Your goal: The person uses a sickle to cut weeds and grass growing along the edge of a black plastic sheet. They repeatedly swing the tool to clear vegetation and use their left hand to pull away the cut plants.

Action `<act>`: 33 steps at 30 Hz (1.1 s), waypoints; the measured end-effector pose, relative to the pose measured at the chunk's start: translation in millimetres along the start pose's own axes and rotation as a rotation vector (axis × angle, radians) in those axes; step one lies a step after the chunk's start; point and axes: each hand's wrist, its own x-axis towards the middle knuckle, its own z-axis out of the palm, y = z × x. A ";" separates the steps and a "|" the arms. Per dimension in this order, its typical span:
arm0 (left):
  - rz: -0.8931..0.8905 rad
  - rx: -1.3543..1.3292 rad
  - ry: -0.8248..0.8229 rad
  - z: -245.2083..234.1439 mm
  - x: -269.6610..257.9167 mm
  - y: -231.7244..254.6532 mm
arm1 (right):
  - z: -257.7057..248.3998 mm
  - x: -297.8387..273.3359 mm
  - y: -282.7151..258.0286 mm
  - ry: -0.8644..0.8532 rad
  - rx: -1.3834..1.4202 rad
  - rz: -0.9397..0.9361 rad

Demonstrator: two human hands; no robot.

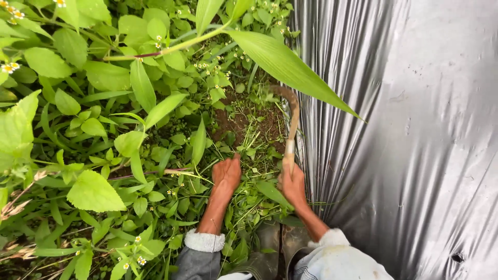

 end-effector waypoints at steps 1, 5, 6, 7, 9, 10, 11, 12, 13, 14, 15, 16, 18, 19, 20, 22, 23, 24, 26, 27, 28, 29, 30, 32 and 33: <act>-0.002 0.008 -0.027 5.4 -4.3 -1.7 | -3.3 -8.7 7.2 -0.001 -0.032 -0.039; -0.074 -0.082 -0.072 5.8 -9.9 3.8 | 7.7 6.7 -31.1 0.025 0.044 -0.089; -0.076 -0.082 -0.067 6.8 -8.9 3.5 | 7.1 13.9 -17.3 0.023 0.045 -0.093; -0.053 -0.027 -0.073 8.1 -9.5 3.1 | 6.2 18.7 -2.8 -0.021 0.075 -0.043; -0.024 0.028 -0.066 6.6 -8.6 2.2 | 2.3 7.3 6.2 -0.061 0.106 -0.007; -0.010 0.030 -0.059 5.0 -6.8 1.2 | -0.2 -8.9 2.6 -0.061 -0.012 -0.061; -0.004 0.027 -0.074 12.2 -16.4 0.5 | -5.6 -36.2 5.0 -0.067 -0.136 -0.093; -0.005 0.022 -0.083 20.6 -12.5 -1.8 | -4.7 -30.1 6.9 -0.068 -0.140 -0.084; -0.007 0.005 -0.056 27.1 -6.1 -4.2 | -2.9 -20.7 7.5 -0.016 -0.112 -0.081; -0.008 -0.012 -0.030 33.2 -0.5 -6.3 | -1.3 -11.8 7.3 0.037 -0.084 -0.079; -0.013 -0.012 -0.027 33.7 0.4 -6.5 | 1.3 -3.3 -7.6 0.032 -0.083 -0.081; -0.012 0.002 -0.027 33.6 1.0 -5.9 | 3.3 5.0 -23.3 0.015 0.006 -0.060; -0.004 0.022 -0.033 32.8 -3.7 -5.6 | 6.0 -2.3 -27.4 0.005 0.099 -0.034; 0.003 0.044 -0.024 29.7 -2.2 -4.6 | 7.0 -11.0 -18.9 0.017 0.004 -0.052; 0.010 0.065 -0.015 26.5 -0.3 -4.3 | 8.7 -19.2 -10.0 0.029 -0.091 -0.069; 0.010 0.035 -0.002 14.3 4.5 -2.5 | 3.5 -19.9 4.6 0.031 -0.068 -0.066; 0.006 0.005 -0.007 14.1 0.7 -2.2 | -0.1 -26.8 16.0 0.032 -0.048 -0.045; 0.003 0.000 -0.015 26.5 -0.5 -3.9 | 1.4 -23.0 4.3 0.028 -0.054 -0.037; 0.001 0.042 -0.021 41.2 4.1 -7.3 | 7.0 -6.9 -25.8 0.069 0.009 -0.007; 0.000 0.043 -0.020 40.5 5.3 -7.9 | 9.0 1.3 -24.4 0.068 0.011 -0.008; -0.003 0.036 -0.019 39.7 6.5 -8.6 | 10.9 9.6 -23.1 0.036 0.027 0.006; 0.000 0.026 -0.023 40.5 6.8 -7.0 | 10.4 16.0 -21.3 0.010 0.041 0.024; 0.005 0.027 -0.025 46.7 2.1 -9.3 | 8.1 -2.8 -13.6 0.015 0.040 0.025; -0.006 0.017 -0.031 50.5 10.9 -11.9 | 5.2 -22.4 -4.5 0.014 0.012 0.074; -0.011 0.014 -0.042 47.8 7.4 -10.5 | 3.1 -18.9 -8.5 0.011 0.008 0.085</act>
